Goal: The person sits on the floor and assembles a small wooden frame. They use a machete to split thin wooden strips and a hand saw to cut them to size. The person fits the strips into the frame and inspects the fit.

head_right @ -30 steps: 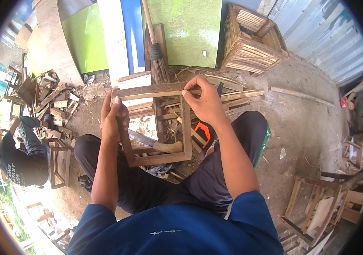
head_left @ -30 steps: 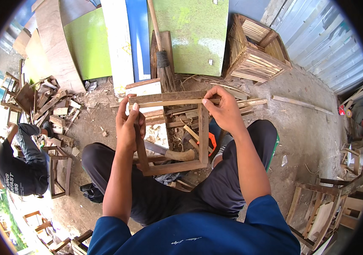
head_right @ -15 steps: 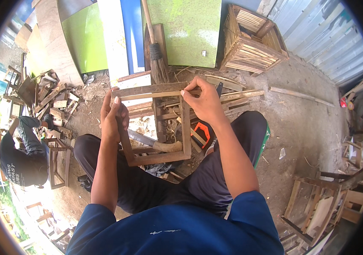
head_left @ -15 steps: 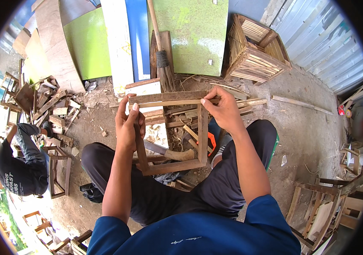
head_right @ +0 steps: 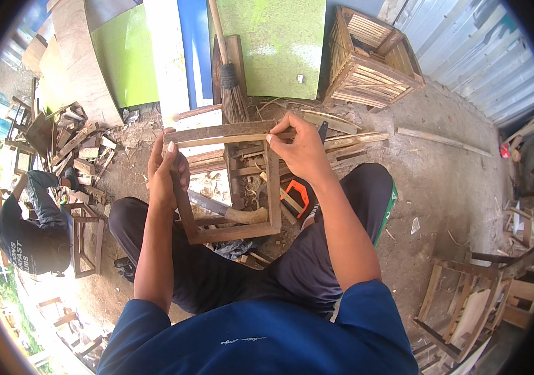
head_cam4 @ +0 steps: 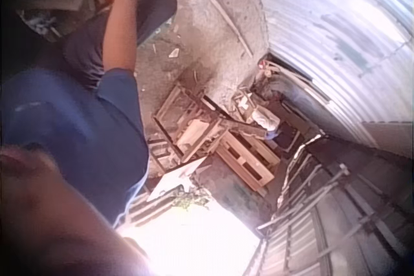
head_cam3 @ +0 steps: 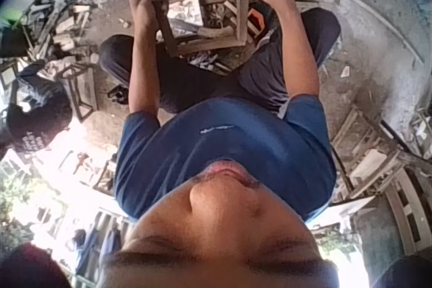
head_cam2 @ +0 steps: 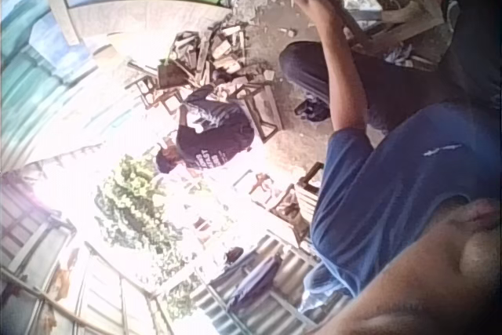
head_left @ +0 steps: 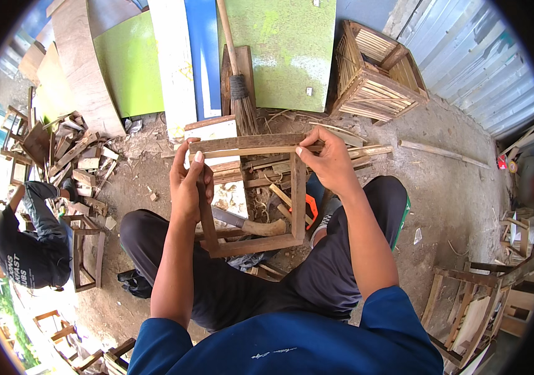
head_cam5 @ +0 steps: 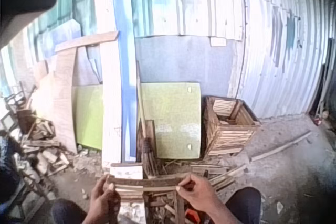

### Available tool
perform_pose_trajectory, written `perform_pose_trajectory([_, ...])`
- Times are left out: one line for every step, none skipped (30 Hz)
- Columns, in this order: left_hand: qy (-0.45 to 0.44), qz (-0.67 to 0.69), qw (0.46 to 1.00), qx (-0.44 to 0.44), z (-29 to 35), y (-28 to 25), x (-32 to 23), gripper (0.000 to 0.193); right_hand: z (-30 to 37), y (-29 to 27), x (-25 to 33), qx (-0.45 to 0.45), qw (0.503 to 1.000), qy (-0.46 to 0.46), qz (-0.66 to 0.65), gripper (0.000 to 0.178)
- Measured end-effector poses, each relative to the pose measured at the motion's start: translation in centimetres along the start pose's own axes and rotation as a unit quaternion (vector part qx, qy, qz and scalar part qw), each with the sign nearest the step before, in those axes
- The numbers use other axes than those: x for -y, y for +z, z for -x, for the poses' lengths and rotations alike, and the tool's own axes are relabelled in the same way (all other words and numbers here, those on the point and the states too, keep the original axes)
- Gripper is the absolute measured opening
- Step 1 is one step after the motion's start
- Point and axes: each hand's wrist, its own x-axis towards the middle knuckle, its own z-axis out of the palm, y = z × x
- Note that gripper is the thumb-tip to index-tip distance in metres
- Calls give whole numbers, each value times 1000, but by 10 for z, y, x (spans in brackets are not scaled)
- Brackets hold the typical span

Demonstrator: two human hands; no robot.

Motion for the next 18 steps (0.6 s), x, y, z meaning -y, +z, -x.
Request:
perform_pose_trajectory([0, 0, 1000, -1, 0, 0, 0, 38, 0, 0, 1, 8, 1000, 7, -11, 15])
perform_pose_trajectory([-2, 0, 1000, -4, 0, 0, 0, 38, 0, 0, 1, 4, 1000, 11, 1, 15])
perform_pose_trajectory([-2, 1, 1000, -2, 0, 0, 0, 38, 1, 0, 1, 1, 1000, 15, 7, 15])
perform_pose_trajectory([-2, 2, 1000, -1, 0, 0, 0, 38, 1, 0, 2, 0, 1000, 15, 4, 15])
perform_pose_trajectory([-3, 2, 1000, -1, 1, 0, 0, 38, 1, 0, 2, -3, 1000, 17, 11, 14])
perform_pose_trajectory([-3, 2, 1000, -1, 1, 0, 0, 38, 1, 0, 2, -3, 1000, 16, 11, 14])
perform_pose_trajectory([-2, 2, 1000, -2, 0, 0, 1, 39, 1, 0, 2, 0, 1000, 12, 3, 14])
perform_pose_trajectory([-1, 2, 1000, -2, 0, 0, 0, 39, 0, 0, 2, -1, 1000, 12, 5, 14])
perform_pose_trajectory([0, 1, 1000, -2, 0, -1, 1, 39, 0, 0, 1, 1, 1000, 10, 0, 14])
perform_pose_trajectory([0, -1, 1000, -3, 0, -1, 1, 39, 0, 0, 1, 4, 1000, 7, -5, 14])
perform_pose_trajectory([-1, 2, 1000, -5, 0, -1, 1, 40, 0, -1, 0, 1, 1000, 8, 2, 14])
perform_pose_trajectory([0, -2, 1000, -3, 0, -1, 1, 40, 0, -1, 0, -1, 1000, 10, 9, 13])
perform_pose_trajectory([-1, -2, 1000, -3, 0, -1, 1, 40, 0, -1, 0, 0, 1000, 8, 10, 13])
perform_pose_trajectory([-2, -1, 1000, -3, 0, -1, 1, 40, 1, -1, -1, 0, 1000, 2, 18, 13])
perform_pose_trajectory([-1, -2, 1000, -5, 0, -1, 2, 40, 1, -2, -1, 3, 1000, -6, 20, 13])
perform_pose_trajectory([1, -4, 1000, -6, 0, -1, 2, 40, 1, -2, -1, 6, 1000, -15, 22, 13])
perform_pose_trajectory([3, -5, 1000, -7, 0, -1, 2, 41, 1, -2, -1, 7, 1000, -12, 19, 13])
perform_pose_trajectory([1, -3, 1000, -5, 0, -1, 2, 41, 1, -2, -1, 8, 1000, -9, 15, 13])
